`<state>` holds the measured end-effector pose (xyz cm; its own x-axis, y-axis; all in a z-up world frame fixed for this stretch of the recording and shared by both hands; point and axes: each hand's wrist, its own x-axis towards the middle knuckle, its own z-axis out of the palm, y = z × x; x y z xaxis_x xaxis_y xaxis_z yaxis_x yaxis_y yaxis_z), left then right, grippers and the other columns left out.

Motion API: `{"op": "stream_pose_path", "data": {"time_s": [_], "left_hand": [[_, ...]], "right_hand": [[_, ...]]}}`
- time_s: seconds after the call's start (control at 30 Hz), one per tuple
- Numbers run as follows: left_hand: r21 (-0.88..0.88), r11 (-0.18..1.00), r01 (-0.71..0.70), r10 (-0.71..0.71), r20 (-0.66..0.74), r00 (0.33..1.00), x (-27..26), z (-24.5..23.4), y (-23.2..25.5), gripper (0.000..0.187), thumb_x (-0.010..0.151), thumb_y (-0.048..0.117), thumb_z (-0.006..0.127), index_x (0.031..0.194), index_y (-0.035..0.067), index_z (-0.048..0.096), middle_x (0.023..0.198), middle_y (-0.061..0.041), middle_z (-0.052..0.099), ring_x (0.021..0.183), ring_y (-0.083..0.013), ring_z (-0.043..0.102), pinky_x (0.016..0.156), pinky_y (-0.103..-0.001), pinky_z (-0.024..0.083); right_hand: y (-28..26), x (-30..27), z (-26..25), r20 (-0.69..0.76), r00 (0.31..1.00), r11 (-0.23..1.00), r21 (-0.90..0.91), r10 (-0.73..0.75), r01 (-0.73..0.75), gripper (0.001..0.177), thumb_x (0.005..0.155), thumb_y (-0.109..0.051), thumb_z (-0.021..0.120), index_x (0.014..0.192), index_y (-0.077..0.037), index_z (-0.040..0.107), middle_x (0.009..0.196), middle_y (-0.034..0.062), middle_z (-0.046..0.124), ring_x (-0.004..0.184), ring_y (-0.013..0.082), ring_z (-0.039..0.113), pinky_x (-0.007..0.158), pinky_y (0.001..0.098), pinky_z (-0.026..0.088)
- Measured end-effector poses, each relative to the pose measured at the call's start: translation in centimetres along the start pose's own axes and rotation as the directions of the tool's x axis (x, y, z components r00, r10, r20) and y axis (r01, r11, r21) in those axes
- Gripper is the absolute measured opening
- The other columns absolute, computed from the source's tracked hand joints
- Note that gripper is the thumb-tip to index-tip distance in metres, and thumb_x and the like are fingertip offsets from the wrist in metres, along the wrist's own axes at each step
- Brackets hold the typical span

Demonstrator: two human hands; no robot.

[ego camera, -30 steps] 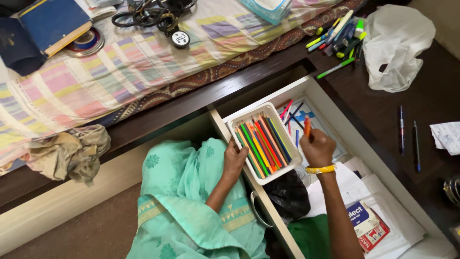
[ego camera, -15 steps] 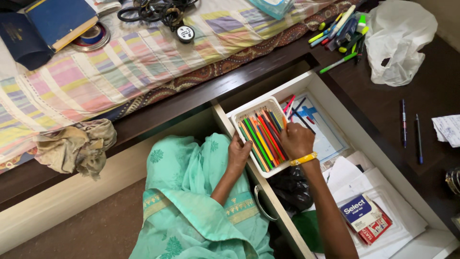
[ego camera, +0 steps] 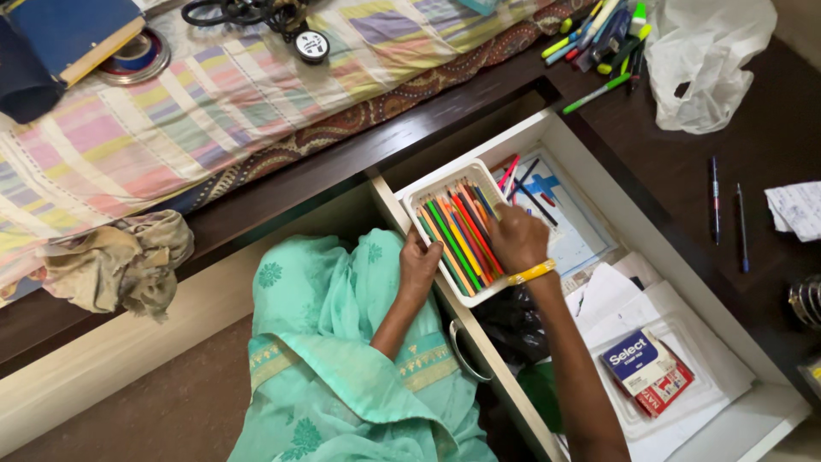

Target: The person sits on the floor and organizes colored pencils from a drawer into a white plastic tray. They pick up pencils one by one, sort them by color, and place them neatly in the tray.

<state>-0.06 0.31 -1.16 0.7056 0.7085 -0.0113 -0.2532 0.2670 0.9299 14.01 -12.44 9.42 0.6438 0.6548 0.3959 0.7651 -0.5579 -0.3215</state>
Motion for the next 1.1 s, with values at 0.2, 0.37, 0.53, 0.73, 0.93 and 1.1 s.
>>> {"op": "stream_pose_path", "data": {"time_s": [0.2, 0.37, 0.53, 0.73, 0.93, 1.1], "left_hand": [[-0.049, 0.999, -0.007, 0.006, -0.033, 0.999, -0.6, 0.2, 0.4, 0.051, 0.092, 0.006, 0.061, 0.141, -0.003, 0.047, 0.114, -0.009, 0.068, 0.100, -0.0132, 0.065, 0.090, -0.028, 0.053], [-0.069, 0.998, -0.005, -0.003, -0.106, 0.994, -0.9, 0.5, 0.4, 0.047, 0.095, 0.004, 0.061, 0.140, -0.006, 0.050, 0.114, -0.010, 0.069, 0.099, -0.0149, 0.065, 0.089, -0.031, 0.053], [-0.114, 0.993, 0.003, -0.019, -0.133, 0.991, -1.3, 1.1, 1.7, 0.050, 0.093, 0.002, 0.061, 0.141, -0.003, 0.049, 0.114, -0.009, 0.069, 0.099, -0.0145, 0.065, 0.089, -0.030, 0.054], [-0.100, 0.994, -0.037, 0.015, -0.208, 0.978, 0.2, -1.3, 4.6, 0.050, 0.091, -0.001, 0.060, 0.140, -0.004, 0.051, 0.117, -0.010, 0.069, 0.102, -0.0151, 0.067, 0.091, -0.029, 0.055], [-0.126, 0.990, -0.061, 0.025, -0.265, 0.964, 0.8, -4.8, 6.7, 0.046, 0.093, -0.001, 0.060, 0.138, -0.002, 0.053, 0.119, -0.007, 0.067, 0.104, -0.0133, 0.064, 0.093, -0.030, 0.052], [-0.140, 0.990, -0.036, -0.004, -0.277, 0.961, 0.5, -5.1, 6.6, 0.044, 0.091, -0.002, 0.058, 0.134, 0.000, 0.055, 0.117, -0.004, 0.067, 0.104, -0.0115, 0.064, 0.093, -0.028, 0.052]], "right_hand": [[5.9, 0.5, -2.5, -0.276, 0.943, 0.979, 0.136, 0.186, -0.153, 0.014, 0.094, -0.015, 0.067, 0.094, -0.004, 0.075, 0.088, 0.0201, 0.073, 0.077, 0.0392, 0.071, 0.072, 0.0465, 0.057], [10.4, 0.0, -0.3, -0.165, 0.936, 0.950, 0.060, 0.311, -0.305, 0.020, 0.091, -0.015, 0.061, 0.087, -0.004, 0.077, 0.084, 0.0229, 0.071, 0.077, 0.0432, 0.069, 0.073, 0.0504, 0.055], [10.6, 0.1, 2.2, -0.104, 0.927, 0.926, -0.081, 0.360, -0.369, 0.021, 0.089, -0.017, 0.060, 0.085, -0.005, 0.077, 0.085, 0.0231, 0.071, 0.078, 0.0438, 0.069, 0.074, 0.0524, 0.055], [8.4, 1.8, 4.6, -0.028, 0.922, 0.920, -0.055, 0.387, -0.388, 0.022, 0.088, -0.019, 0.060, 0.083, -0.007, 0.077, 0.086, 0.0217, 0.073, 0.081, 0.0437, 0.069, 0.077, 0.0525, 0.056], [7.4, 5.8, 7.3, -0.043, 0.891, 0.889, -0.068, 0.452, -0.454, 0.028, 0.090, -0.029, 0.063, 0.088, -0.003, 0.075, 0.088, 0.0248, 0.073, 0.082, 0.0456, 0.069, 0.076, 0.0550, 0.055], [7.0, 8.7, 7.9, 0.017, 0.856, 0.852, -0.115, 0.516, -0.511, 0.053, 0.086, -0.049, 0.069, 0.085, 0.004, 0.074, 0.090, 0.0303, 0.071, 0.085, 0.0480, 0.069, 0.079, 0.0548, 0.054]]}}
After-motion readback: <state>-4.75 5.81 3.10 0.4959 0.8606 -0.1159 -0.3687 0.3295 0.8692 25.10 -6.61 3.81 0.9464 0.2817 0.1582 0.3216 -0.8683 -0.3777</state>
